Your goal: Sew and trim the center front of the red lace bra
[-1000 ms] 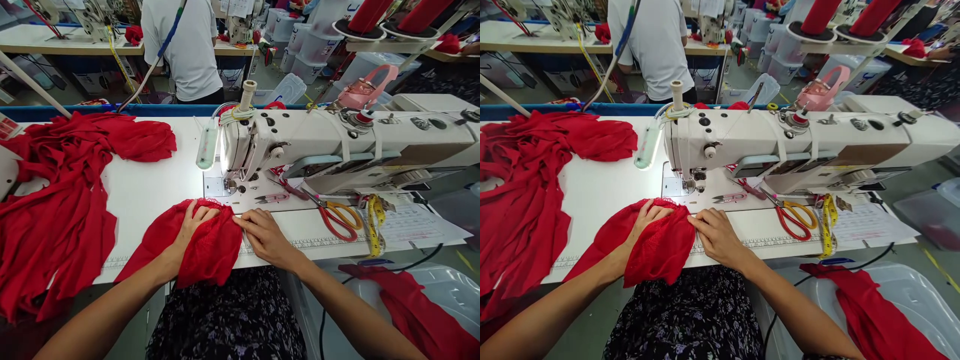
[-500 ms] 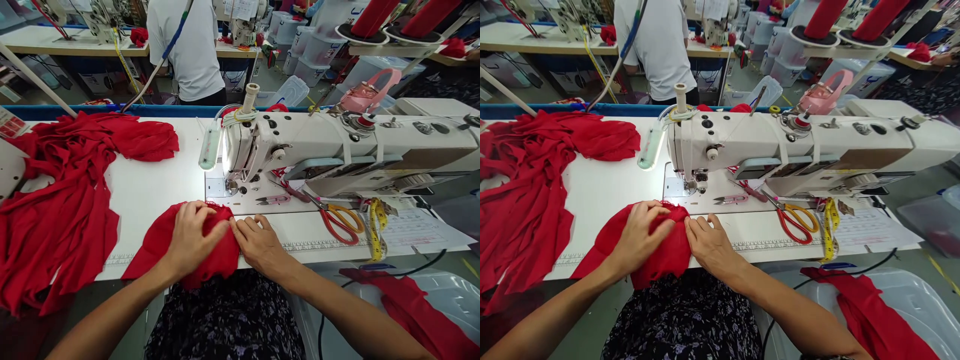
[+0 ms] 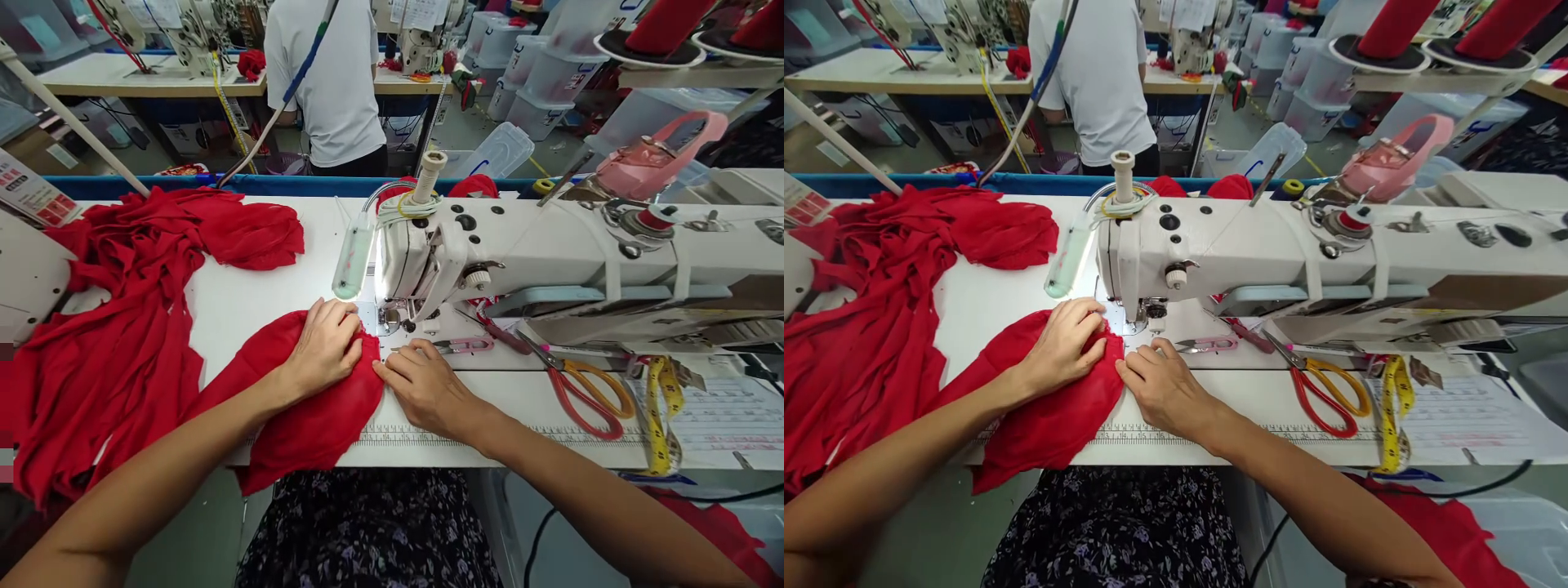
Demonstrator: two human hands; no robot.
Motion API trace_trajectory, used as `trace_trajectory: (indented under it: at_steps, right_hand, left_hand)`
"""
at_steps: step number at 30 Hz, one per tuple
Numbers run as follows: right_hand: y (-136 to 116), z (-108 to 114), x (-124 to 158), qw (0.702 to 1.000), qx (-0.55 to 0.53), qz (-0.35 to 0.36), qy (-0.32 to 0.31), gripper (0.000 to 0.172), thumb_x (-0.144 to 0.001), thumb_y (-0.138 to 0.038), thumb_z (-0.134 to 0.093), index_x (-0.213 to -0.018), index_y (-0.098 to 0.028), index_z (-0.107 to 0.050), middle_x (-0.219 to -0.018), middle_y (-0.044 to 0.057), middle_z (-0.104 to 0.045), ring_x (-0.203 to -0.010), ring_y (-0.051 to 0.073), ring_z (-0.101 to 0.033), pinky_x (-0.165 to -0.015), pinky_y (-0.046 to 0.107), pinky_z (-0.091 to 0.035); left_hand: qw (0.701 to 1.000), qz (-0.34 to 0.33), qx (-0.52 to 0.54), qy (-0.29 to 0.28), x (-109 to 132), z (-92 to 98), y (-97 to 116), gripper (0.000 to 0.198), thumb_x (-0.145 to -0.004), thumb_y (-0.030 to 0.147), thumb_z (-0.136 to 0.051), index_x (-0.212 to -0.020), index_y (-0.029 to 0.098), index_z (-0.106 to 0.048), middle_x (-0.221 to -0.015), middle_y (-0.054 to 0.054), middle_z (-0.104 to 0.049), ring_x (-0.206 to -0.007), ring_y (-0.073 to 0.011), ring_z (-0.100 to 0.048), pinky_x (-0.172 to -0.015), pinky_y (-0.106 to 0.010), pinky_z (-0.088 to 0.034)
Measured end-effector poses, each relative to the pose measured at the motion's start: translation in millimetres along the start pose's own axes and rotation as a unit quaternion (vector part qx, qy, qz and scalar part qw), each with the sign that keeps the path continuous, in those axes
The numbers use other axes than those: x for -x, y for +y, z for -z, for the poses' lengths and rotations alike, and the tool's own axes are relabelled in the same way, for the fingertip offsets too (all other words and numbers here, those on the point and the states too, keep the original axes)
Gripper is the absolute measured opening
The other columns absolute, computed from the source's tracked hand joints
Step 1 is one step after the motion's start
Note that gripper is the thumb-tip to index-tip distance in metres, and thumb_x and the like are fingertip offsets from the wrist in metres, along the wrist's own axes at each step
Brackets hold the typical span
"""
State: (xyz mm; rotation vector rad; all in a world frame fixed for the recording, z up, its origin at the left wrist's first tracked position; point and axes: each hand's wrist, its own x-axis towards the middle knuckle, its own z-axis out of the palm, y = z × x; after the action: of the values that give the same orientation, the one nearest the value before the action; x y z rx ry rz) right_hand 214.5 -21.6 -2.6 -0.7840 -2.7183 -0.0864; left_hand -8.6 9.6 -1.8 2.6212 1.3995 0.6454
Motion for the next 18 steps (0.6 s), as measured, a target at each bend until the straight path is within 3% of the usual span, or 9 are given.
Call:
trace_trajectory:
  at_steps: [5, 9, 11, 13, 15, 18]
  right_hand:
    - [11.0, -1.1, 2.1, 0.999, -0.025, 0.01, -0.017, 0.033, -0.089, -0.002, -0.044, -0.114, -0.014, -0.063, -0.086, 0.004, -0.062, -0.082, 0.019, -0.049, -0.092, 0.039, -0.035]
    - [18.4, -5.5, 2.1, 0.999, -0.047, 0.001, -0.003, 0.033, -0.093, -0.003, -0.043, -0.114, -0.02, -0.063, -0.123, 0.009, -0.063, -0.109, 0.021, -0.053, -0.091, 0.04, -0.039]
    - [20.7, -7.6, 1.9, 0.998, -0.057, -0.004, 0.002, 0.032, -0.093, -0.004, -0.044, -0.112, -0.02, -0.064, -0.132, 0.01, -0.06, -0.116, 0.022, -0.052, -0.09, 0.039, -0.042]
    - [22.1, -8.0, 2.2, 0.998, -0.064, -0.01, 0.001, 0.029, -0.093, -0.007, -0.047, -0.111, -0.021, -0.065, -0.132, 0.012, -0.06, -0.114, 0.022, -0.054, -0.089, 0.039, -0.044]
    - [22.7, -6.3, 3.0, 0.997, -0.069, -0.018, -0.015, 0.024, -0.095, -0.012, -0.049, -0.109, -0.021, -0.066, -0.134, 0.012, -0.06, -0.112, 0.023, -0.056, -0.09, 0.041, -0.045]
    - [22.8, -2.5, 4.5, 0.997, -0.07, -0.027, -0.028, 0.025, -0.097, -0.015, -0.047, -0.111, -0.023, -0.066, -0.137, 0.009, -0.059, -0.111, 0.022, -0.057, -0.095, 0.044, -0.043]
  left_hand:
    - [0.999, 0.045, 0.022, 0.018, 0.5, -10.3, 8.2, 0.011, -0.092, 0.02, -0.047, -0.101, 0.019, -0.054, -0.091, -0.004, -0.063, -0.091, -0.0223, -0.056, -0.089, -0.039, -0.039]
    - [0.998, 0.066, 0.021, 0.003, -2.4, -13.7, 4.2, 0.015, -0.092, 0.021, -0.052, -0.105, 0.019, -0.057, -0.091, -0.003, -0.066, -0.091, -0.0216, -0.057, -0.087, -0.039, -0.038]
    - [0.997, 0.074, 0.013, 0.011, -3.7, -12.2, 4.1, 0.018, -0.091, 0.024, -0.056, -0.107, 0.018, -0.058, -0.094, -0.004, -0.067, -0.092, -0.0226, -0.057, -0.086, -0.038, -0.04]
    - [0.998, 0.046, -0.013, 0.04, -1.7, -9.1, 7.6, 0.021, -0.092, 0.024, -0.057, -0.111, 0.017, -0.059, -0.1, -0.007, -0.068, -0.097, -0.0238, -0.058, -0.087, -0.039, -0.043]
    - [0.997, -0.025, -0.044, 0.054, 5.3, -5.5, 14.0, 0.02, -0.095, 0.019, -0.054, -0.113, 0.018, -0.061, -0.109, -0.007, -0.07, -0.105, -0.0236, -0.06, -0.097, -0.043, -0.042]
    - [0.991, -0.105, -0.083, 0.022, 22.0, -2.6, 22.3, 0.024, -0.098, 0.013, -0.047, -0.115, 0.018, -0.064, -0.12, -0.006, -0.071, -0.117, -0.0237, -0.06, -0.118, -0.054, -0.024]
